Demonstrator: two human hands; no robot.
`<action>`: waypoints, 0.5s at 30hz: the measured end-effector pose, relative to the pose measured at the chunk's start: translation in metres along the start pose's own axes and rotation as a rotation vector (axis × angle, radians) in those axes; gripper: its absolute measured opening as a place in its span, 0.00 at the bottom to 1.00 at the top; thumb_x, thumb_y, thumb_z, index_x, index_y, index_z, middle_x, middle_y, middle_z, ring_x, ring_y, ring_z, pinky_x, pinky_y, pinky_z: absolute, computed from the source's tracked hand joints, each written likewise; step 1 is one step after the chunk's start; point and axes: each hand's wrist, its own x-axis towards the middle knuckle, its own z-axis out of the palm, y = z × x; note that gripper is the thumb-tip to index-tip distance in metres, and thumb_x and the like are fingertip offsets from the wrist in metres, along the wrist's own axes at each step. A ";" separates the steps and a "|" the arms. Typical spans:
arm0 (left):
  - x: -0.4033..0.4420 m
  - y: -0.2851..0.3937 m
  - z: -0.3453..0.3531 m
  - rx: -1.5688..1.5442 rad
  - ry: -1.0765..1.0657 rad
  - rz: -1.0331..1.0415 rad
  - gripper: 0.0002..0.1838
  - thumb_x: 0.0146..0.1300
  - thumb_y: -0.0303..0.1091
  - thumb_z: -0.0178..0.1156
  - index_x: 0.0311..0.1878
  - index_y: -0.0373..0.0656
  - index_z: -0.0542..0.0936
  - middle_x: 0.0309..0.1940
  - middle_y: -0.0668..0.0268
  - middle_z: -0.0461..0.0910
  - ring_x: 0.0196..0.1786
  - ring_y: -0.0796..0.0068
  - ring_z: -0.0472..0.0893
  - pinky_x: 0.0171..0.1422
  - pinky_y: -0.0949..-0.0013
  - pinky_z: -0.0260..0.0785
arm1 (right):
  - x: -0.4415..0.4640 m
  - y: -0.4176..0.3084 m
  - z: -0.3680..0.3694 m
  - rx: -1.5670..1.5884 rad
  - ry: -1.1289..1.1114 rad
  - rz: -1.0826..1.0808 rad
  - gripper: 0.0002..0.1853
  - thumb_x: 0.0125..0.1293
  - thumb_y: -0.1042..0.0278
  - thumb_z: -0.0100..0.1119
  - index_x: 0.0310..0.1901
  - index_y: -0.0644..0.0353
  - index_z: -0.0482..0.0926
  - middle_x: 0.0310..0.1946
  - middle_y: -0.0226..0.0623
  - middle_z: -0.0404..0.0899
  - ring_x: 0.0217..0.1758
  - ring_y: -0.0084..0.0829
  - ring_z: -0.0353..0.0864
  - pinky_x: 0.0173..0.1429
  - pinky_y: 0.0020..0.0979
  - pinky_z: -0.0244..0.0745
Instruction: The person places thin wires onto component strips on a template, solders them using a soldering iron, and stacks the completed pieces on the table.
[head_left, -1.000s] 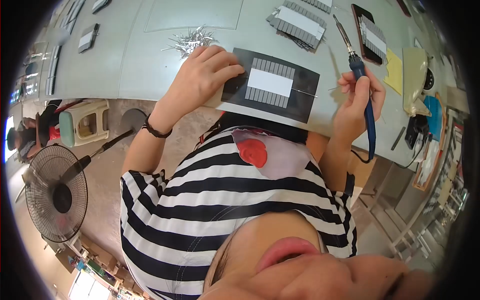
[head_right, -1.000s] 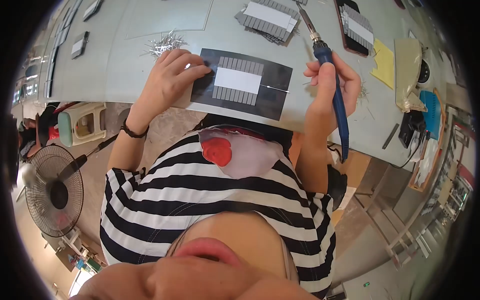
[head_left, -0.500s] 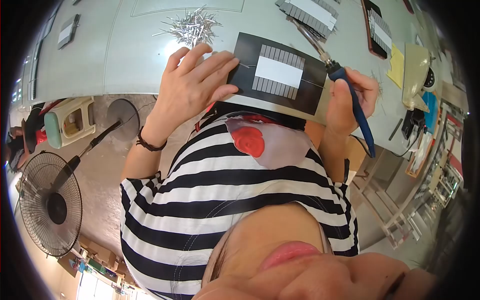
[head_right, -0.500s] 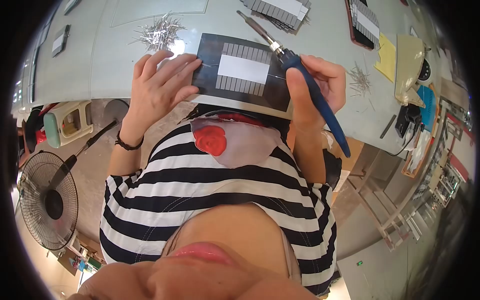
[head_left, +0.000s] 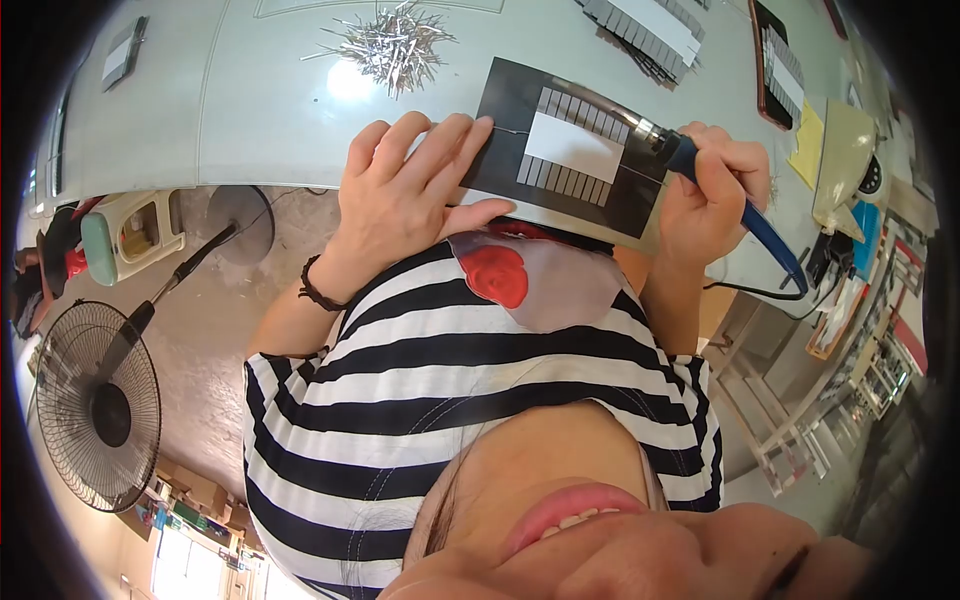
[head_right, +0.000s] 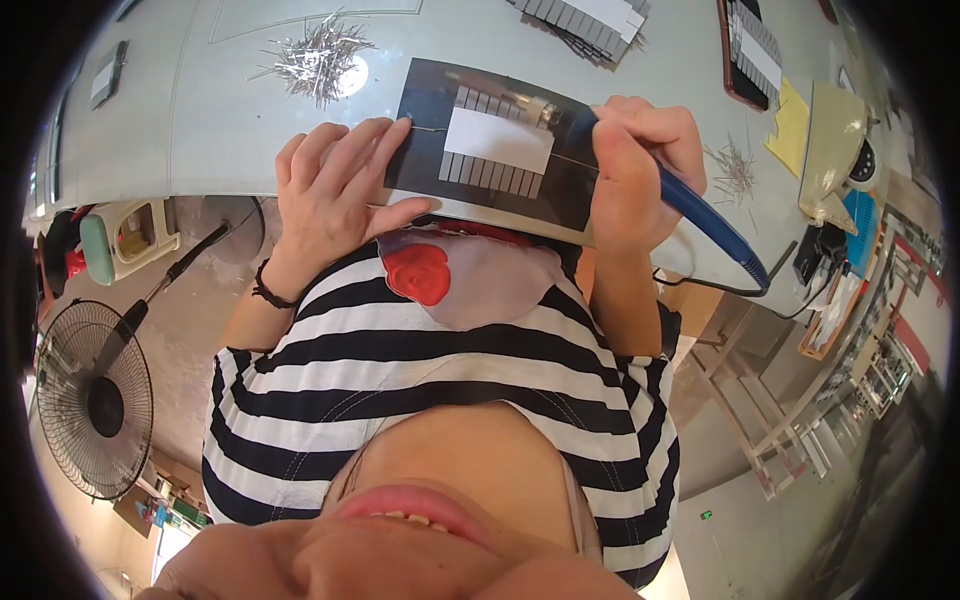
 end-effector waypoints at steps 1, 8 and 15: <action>0.000 0.000 0.001 0.002 0.010 0.001 0.33 0.62 0.67 0.62 0.60 0.53 0.85 0.54 0.76 0.81 0.53 0.70 0.73 0.61 0.62 0.62 | 0.001 0.000 0.001 0.037 -0.039 0.007 0.06 0.62 0.83 0.52 0.41 0.71 0.74 0.30 0.40 0.73 0.29 0.24 0.64 0.38 0.29 0.61; 0.000 -0.002 0.004 -0.006 0.097 0.029 0.29 0.63 0.63 0.62 0.55 0.51 0.87 0.48 0.75 0.81 0.50 0.71 0.74 0.56 0.64 0.63 | 0.013 -0.002 0.017 -0.043 -0.042 0.137 0.07 0.63 0.85 0.62 0.42 0.70 0.78 0.28 0.31 0.75 0.29 0.15 0.68 0.34 0.19 0.60; 0.002 -0.001 0.005 0.039 0.116 0.033 0.26 0.66 0.64 0.59 0.53 0.56 0.88 0.46 0.77 0.81 0.48 0.74 0.74 0.54 0.67 0.62 | 0.014 -0.002 0.031 -0.182 0.063 0.163 0.12 0.63 0.83 0.68 0.47 0.68 0.78 0.29 0.30 0.76 0.29 0.15 0.69 0.31 0.21 0.62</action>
